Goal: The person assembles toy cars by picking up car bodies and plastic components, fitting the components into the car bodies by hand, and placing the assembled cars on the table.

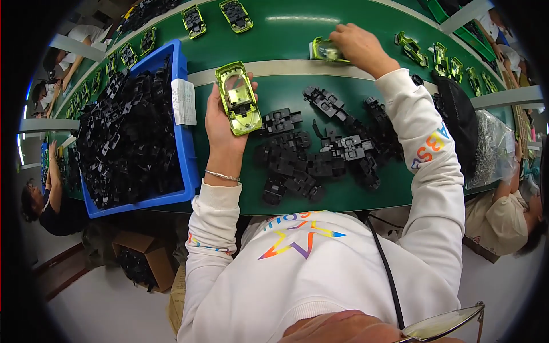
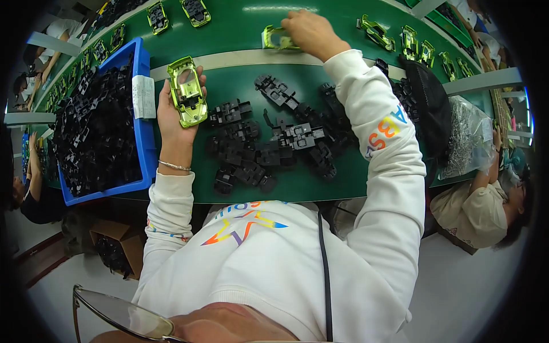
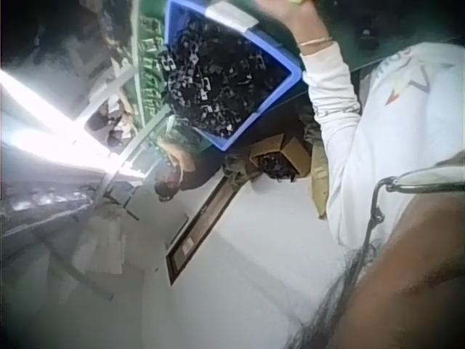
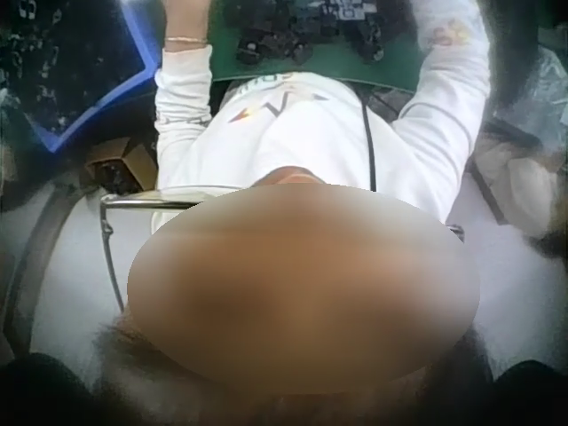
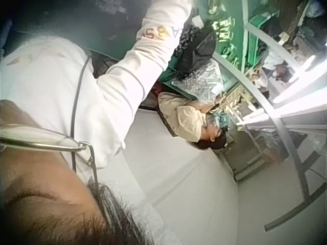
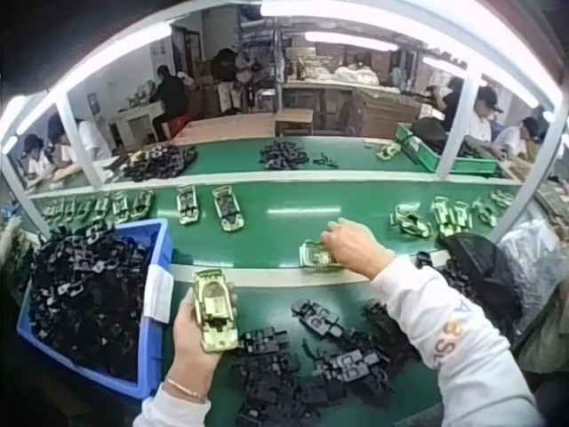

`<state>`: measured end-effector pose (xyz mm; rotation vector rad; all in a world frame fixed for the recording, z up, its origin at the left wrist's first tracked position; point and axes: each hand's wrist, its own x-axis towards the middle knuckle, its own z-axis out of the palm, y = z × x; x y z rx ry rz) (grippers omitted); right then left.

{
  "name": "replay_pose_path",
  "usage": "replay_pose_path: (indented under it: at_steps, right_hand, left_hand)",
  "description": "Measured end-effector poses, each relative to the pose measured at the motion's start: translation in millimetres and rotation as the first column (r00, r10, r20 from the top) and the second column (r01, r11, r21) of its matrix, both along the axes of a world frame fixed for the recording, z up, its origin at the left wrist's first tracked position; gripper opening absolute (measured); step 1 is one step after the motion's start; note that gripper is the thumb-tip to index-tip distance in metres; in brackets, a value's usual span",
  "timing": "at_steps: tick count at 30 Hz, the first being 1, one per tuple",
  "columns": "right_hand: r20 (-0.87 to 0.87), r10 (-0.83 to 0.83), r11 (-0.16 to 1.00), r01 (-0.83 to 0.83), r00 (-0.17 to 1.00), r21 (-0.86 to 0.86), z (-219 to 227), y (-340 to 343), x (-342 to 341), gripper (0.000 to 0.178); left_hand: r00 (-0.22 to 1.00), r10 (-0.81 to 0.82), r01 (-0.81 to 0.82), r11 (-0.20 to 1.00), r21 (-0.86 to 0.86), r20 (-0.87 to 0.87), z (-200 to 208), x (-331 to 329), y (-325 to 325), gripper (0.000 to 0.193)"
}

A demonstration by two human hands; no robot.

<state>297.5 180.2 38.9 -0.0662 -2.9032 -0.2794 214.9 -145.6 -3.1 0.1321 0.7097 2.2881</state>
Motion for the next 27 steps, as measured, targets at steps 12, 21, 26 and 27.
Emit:
replay_pose_path:
  at_steps: [12,21,26,27]
  right_hand:
    - [0.182,-0.086,0.907,0.153,0.979,-0.393,28.6,-102.3,74.8,0.05]
    - [0.12,-0.05,0.855,0.105,0.992,-0.508,13.9,-119.5,93.7,0.058]
    - [-0.131,-0.016,0.698,-0.082,0.991,-0.711,35.8,-135.1,91.1,0.053]
    - [-0.198,0.006,0.695,-0.146,0.98,-0.704,41.5,-143.0,89.1,0.052]
  left_hand:
    - [0.99,0.134,-0.135,0.991,-0.017,-0.037,18.6,21.8,-16.0,0.046]
    - [0.99,0.141,-0.14,0.99,0.017,-0.031,25.3,29.7,-24.9,0.042]
    - [0.989,0.144,-0.143,0.989,0.027,-0.04,26.2,38.9,-17.4,0.043]
    - [0.989,0.142,-0.141,0.99,0.025,-0.041,27.7,42.2,-14.8,0.043]
